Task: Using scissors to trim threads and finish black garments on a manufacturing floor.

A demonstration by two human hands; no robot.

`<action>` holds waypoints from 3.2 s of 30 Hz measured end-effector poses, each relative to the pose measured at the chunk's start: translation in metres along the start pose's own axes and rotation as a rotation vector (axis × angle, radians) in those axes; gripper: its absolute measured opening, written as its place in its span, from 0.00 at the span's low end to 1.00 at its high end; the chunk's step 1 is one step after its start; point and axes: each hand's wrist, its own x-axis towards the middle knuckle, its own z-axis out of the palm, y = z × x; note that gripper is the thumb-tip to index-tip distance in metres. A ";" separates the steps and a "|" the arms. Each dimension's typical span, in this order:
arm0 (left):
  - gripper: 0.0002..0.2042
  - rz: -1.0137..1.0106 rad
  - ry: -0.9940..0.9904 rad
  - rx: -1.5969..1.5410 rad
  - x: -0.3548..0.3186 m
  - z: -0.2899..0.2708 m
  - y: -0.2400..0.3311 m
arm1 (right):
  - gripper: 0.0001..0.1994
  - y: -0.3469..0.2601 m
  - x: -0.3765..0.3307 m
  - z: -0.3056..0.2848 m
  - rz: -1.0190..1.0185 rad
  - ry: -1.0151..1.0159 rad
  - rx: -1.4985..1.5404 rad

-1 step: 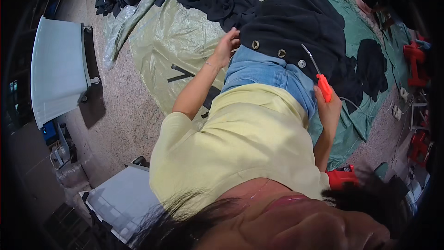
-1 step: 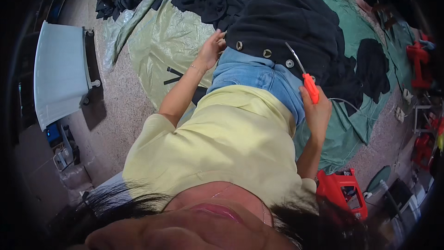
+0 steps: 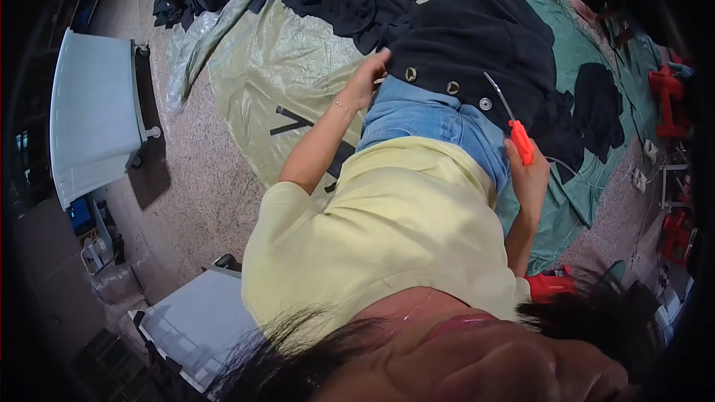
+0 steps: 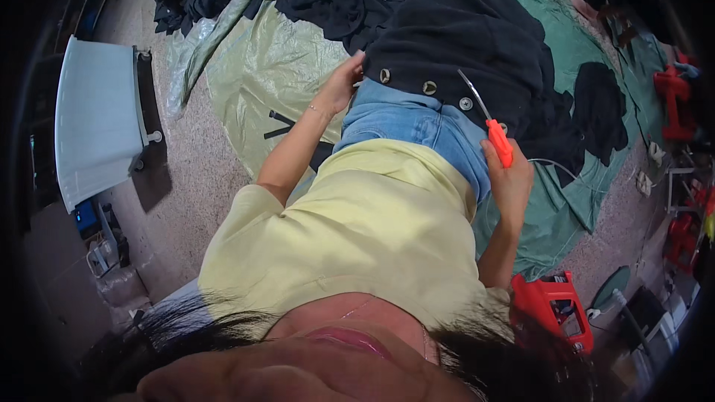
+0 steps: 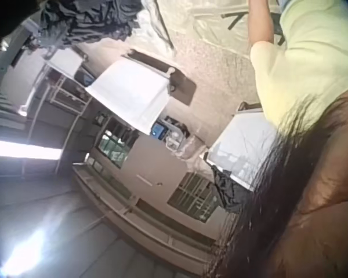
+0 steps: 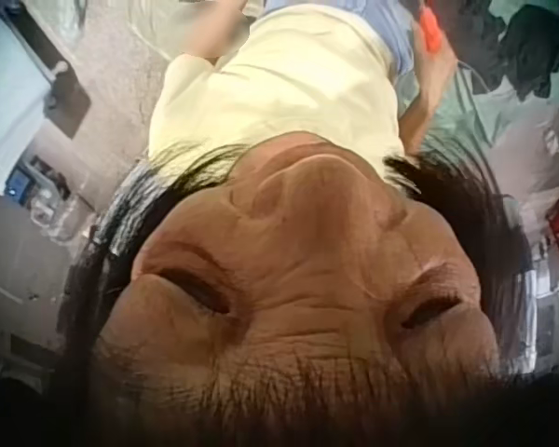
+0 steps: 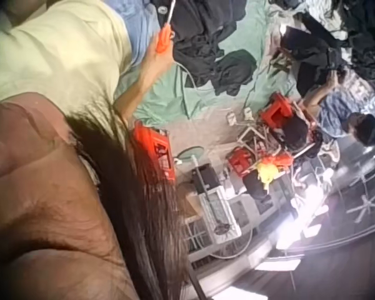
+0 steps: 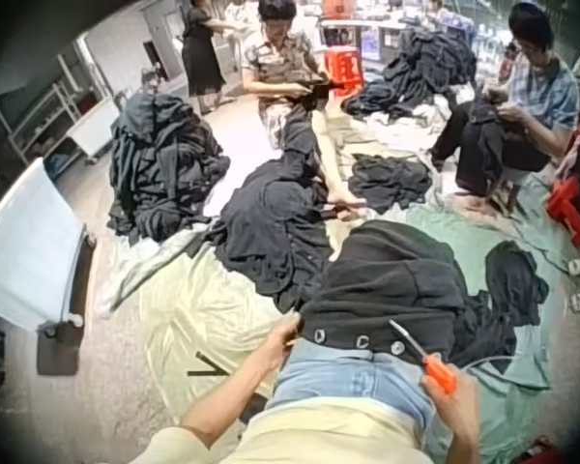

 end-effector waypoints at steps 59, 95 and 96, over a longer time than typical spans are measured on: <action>0.08 0.588 -0.151 0.600 0.065 0.010 0.025 | 0.18 -0.060 0.011 0.033 -0.153 -0.144 -0.225; 0.10 1.281 -0.633 1.889 -0.008 0.127 -0.004 | 0.15 -0.005 -0.038 -0.023 0.121 0.044 -0.104; 0.09 1.260 -0.659 1.906 -0.007 0.129 0.000 | 0.15 -0.003 -0.041 -0.024 0.114 0.014 -0.144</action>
